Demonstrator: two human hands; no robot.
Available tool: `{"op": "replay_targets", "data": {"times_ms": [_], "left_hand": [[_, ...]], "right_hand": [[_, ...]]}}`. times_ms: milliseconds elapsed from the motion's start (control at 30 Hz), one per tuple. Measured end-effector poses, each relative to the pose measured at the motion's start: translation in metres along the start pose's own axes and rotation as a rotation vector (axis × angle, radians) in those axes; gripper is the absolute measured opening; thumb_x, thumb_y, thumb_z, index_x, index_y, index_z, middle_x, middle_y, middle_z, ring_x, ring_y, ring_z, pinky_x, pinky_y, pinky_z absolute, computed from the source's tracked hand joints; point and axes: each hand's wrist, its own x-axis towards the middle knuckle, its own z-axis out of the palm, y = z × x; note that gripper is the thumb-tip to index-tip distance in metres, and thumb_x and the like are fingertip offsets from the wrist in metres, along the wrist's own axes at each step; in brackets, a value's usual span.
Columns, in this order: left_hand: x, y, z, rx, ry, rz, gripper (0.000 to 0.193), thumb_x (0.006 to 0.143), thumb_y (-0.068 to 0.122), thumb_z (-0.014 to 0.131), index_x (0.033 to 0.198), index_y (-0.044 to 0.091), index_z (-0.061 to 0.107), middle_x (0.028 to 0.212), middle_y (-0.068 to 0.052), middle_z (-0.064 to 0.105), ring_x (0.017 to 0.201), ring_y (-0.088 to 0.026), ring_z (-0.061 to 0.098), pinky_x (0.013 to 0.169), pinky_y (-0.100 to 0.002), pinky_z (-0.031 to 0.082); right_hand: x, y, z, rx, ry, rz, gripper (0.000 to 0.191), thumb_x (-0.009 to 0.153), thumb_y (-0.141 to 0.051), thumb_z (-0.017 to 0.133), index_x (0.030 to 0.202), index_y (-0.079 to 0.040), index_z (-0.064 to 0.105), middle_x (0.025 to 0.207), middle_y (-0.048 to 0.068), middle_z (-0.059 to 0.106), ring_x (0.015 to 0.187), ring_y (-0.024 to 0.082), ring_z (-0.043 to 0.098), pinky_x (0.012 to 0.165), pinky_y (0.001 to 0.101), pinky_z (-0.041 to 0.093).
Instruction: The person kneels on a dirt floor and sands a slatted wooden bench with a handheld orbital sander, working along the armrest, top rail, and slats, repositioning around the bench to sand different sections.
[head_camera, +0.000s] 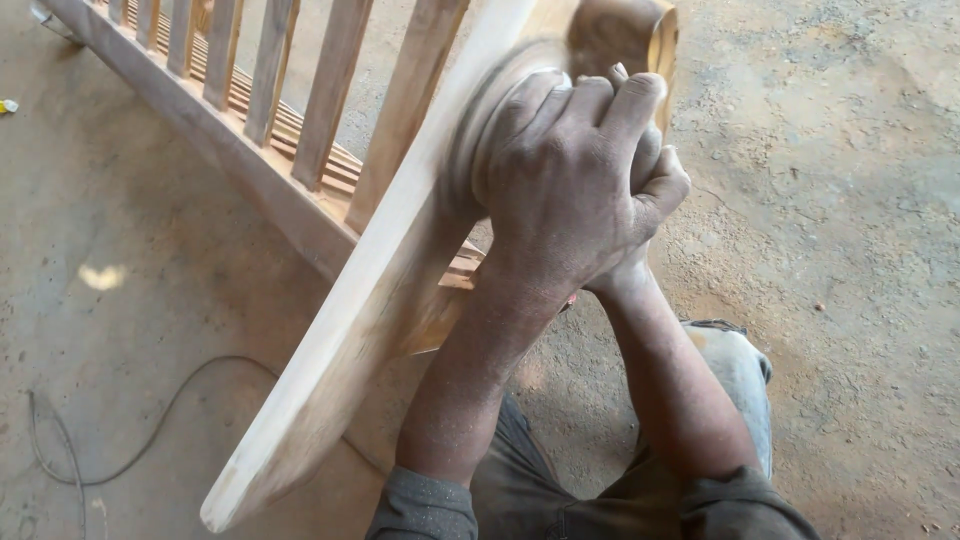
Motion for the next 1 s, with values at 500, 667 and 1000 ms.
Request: {"op": "replay_targets", "data": {"times_ms": [500, 667, 1000], "left_hand": [[-0.041, -0.001, -0.043, -0.089, 0.066, -0.015, 0.042, 0.084, 0.027, 0.073, 0.12, 0.01, 0.061, 0.09, -0.008, 0.062, 0.085, -0.025, 0.065, 0.11, -0.041, 0.044], [-0.051, 0.0, -0.054, -0.058, 0.07, -0.045, 0.036, 0.085, 0.023, 0.07, 0.118, 0.011, 0.061, 0.088, -0.007, 0.061, 0.08, -0.023, 0.063, 0.108, -0.04, 0.045], [-0.103, -0.008, -0.089, 0.002, 0.081, -0.04, 0.029, 0.092, 0.029, 0.065, 0.117, 0.015, 0.063, 0.086, -0.004, 0.061, 0.087, -0.023, 0.064, 0.111, -0.043, 0.043]], "right_hand": [[-0.03, -0.038, 0.029, -0.33, 0.078, -0.025, 0.052, 0.101, -0.011, 0.074, 0.146, -0.005, 0.047, 0.136, 0.007, 0.055, 0.131, 0.017, 0.054, 0.115, 0.0316, 0.045], [-0.047, -0.043, 0.038, -0.233, -0.009, 0.0, 0.045, 0.104, -0.015, 0.07, 0.143, -0.006, 0.048, 0.135, 0.007, 0.055, 0.131, 0.017, 0.054, 0.114, 0.0312, 0.045], [-0.09, -0.03, 0.071, -0.065, -0.005, -0.049, 0.029, 0.108, -0.012, 0.049, 0.134, -0.001, 0.052, 0.122, 0.009, 0.06, 0.119, 0.015, 0.062, 0.113, 0.029, 0.056]]}}
